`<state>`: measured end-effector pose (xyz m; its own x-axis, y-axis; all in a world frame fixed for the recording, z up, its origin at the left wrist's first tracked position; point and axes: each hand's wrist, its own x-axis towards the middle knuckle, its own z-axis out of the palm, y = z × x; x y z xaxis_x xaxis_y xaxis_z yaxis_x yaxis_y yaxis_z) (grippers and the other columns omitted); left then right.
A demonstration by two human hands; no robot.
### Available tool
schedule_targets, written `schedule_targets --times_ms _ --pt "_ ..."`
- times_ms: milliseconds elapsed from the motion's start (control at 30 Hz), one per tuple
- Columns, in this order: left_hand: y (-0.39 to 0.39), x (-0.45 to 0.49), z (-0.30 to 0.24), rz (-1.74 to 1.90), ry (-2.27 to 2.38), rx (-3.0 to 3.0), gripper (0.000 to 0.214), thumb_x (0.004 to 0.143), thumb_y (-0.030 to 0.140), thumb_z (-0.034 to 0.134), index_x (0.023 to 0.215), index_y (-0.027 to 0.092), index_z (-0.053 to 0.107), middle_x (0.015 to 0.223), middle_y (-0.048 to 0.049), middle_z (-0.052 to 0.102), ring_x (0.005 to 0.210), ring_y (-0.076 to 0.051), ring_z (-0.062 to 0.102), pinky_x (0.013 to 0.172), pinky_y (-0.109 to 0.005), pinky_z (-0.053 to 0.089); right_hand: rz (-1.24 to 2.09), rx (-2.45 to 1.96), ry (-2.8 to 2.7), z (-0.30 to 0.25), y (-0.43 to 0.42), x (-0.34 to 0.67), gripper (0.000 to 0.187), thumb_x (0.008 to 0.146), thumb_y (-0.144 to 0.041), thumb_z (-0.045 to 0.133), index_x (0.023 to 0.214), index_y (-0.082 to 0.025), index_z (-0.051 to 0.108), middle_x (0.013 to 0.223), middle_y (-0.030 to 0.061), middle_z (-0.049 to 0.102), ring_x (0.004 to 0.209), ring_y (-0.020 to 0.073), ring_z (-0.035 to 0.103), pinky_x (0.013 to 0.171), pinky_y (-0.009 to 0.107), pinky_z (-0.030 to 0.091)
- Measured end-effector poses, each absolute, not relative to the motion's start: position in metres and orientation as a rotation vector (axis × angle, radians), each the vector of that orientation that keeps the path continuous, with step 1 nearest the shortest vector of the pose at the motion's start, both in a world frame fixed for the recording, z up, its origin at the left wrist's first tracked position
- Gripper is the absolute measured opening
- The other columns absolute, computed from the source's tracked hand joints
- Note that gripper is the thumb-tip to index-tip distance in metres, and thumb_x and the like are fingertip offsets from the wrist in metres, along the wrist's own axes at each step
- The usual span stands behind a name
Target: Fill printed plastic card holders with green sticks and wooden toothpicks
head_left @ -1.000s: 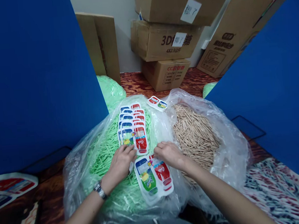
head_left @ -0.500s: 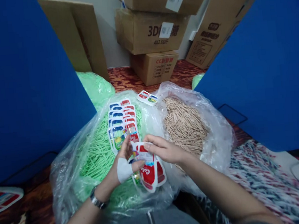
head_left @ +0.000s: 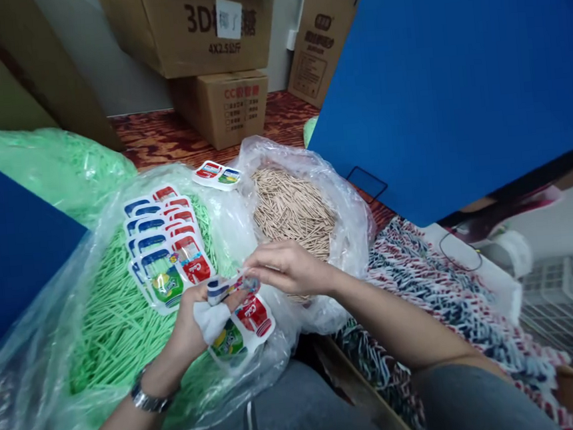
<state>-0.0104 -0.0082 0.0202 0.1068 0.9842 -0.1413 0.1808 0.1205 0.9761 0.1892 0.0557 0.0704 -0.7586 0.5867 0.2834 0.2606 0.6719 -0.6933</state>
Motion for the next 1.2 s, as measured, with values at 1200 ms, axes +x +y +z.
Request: schedule_targets --times_ms 1200 --pt "0.006 0.002 0.018 0.313 0.962 1.849 0.038 0.076 0.028 0.063 0.114 0.021 0.064 0.132 -0.0100 0.056 0.108 -0.028 0.060 0.096 -0.039 0.045 1.098 -1.036 -2.319 -0.025 -0.019 0.185 0.027 0.081 -0.015 0.047 0.105 -0.013 0.059 0.113 0.0116 0.060 0.108 0.0219 0.052 0.096 0.035 0.038"
